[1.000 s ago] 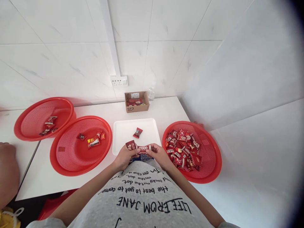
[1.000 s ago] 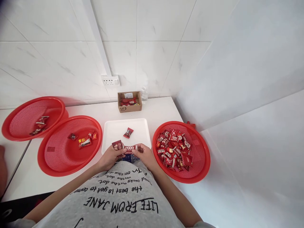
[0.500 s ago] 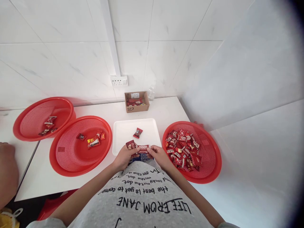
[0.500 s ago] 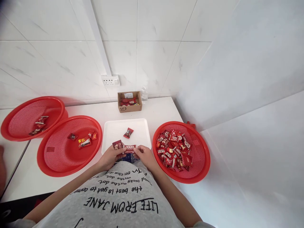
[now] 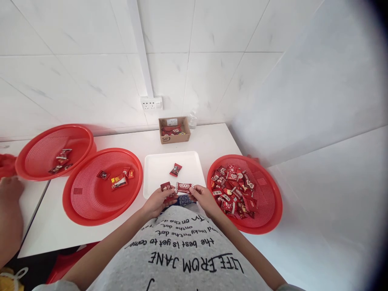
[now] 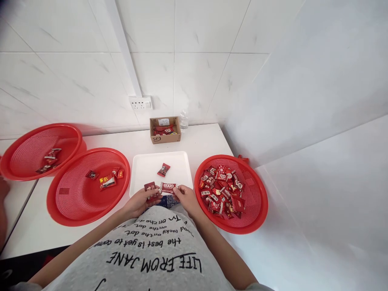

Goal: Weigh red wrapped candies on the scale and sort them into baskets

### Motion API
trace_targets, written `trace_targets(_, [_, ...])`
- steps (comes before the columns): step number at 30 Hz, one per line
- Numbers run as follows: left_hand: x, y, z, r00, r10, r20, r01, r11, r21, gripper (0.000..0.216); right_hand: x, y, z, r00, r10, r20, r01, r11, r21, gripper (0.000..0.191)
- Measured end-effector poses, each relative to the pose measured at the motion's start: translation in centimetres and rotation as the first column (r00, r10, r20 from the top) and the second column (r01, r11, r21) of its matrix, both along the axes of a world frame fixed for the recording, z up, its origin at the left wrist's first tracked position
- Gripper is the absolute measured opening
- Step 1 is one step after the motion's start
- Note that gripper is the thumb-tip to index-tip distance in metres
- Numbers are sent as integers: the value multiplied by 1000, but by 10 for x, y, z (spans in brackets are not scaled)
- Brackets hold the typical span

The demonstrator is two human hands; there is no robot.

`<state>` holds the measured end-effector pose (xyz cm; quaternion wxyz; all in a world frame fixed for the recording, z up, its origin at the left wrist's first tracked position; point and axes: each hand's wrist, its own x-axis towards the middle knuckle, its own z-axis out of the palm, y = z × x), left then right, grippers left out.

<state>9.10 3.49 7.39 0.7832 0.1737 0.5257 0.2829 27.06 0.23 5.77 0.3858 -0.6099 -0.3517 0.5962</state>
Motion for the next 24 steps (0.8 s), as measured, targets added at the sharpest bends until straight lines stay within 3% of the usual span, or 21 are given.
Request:
trace_targets(11, [2, -4, 4, 988, -150, -32, 151, 987, 53, 23, 0, -1, 1, 1000, 16, -19, -16, 1000, 14, 36])
trace_targets(17, [1, -5, 0, 976, -201, -83, 210, 968, 134, 22, -1, -1, 3, 1000, 18, -23, -18, 1000, 10, 36])
trace_targets(24, [1, -4, 6, 963, -228, -145, 249, 957, 149, 18, -1, -2, -1, 999, 23, -49, -22, 999, 26, 34])
